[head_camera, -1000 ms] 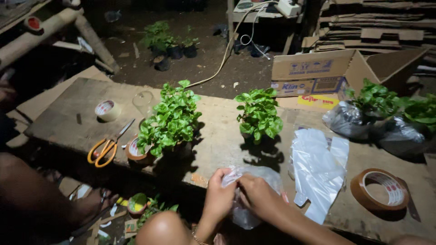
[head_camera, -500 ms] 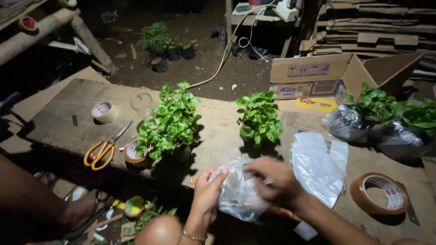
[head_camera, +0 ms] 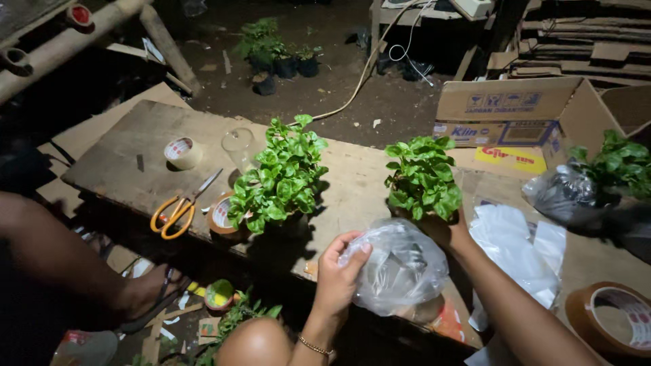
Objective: The person wraps the root ball of potted plants in clear plastic bags one at a time, folding the plastic around each plant's base, and sets the wrapped plants in a row on the right side of the workbench. Scissors and tape rolls sit on the bench but the person works by hand.
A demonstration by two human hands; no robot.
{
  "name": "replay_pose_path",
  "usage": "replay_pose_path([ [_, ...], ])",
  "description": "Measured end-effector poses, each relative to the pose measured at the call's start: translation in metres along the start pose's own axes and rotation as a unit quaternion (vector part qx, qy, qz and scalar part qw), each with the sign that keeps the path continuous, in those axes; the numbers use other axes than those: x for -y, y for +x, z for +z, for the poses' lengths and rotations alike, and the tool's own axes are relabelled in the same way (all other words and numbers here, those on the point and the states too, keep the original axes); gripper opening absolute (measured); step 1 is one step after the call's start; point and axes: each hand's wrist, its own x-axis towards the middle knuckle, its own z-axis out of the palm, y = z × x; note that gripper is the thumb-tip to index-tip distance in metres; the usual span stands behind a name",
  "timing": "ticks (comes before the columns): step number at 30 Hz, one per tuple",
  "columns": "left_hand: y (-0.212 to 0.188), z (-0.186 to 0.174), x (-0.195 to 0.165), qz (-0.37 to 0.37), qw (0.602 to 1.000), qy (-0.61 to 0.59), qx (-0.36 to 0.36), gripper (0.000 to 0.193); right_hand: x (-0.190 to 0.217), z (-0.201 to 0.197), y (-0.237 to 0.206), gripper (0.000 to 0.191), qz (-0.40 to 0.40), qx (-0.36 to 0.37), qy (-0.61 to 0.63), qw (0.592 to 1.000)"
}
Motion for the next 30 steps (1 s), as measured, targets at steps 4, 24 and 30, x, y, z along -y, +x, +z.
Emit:
replay_pose_path([
  [4, 0.008, 0.003, 0.006, -0.054, 0.996, 0.003, -0.075, 0.031, 0.003, -0.003, 0.007, 0.056, 0.031, -0.069, -0.210, 0.975],
  [24, 0.032, 0.029, 0.050, -0.210, 0.935, -0.252, -0.133, 0.047, 0.137, -0.005, -0.058, 0.054, 0.149, -0.018, 0.148, 0.978],
  [30, 0.037, 0.010, 0.055, -0.170, 0.951, -0.222, -0.131, 0.046, 0.091, 0.018, -0.054, 0.050, 0.160, 0.038, 0.134, 0.977],
])
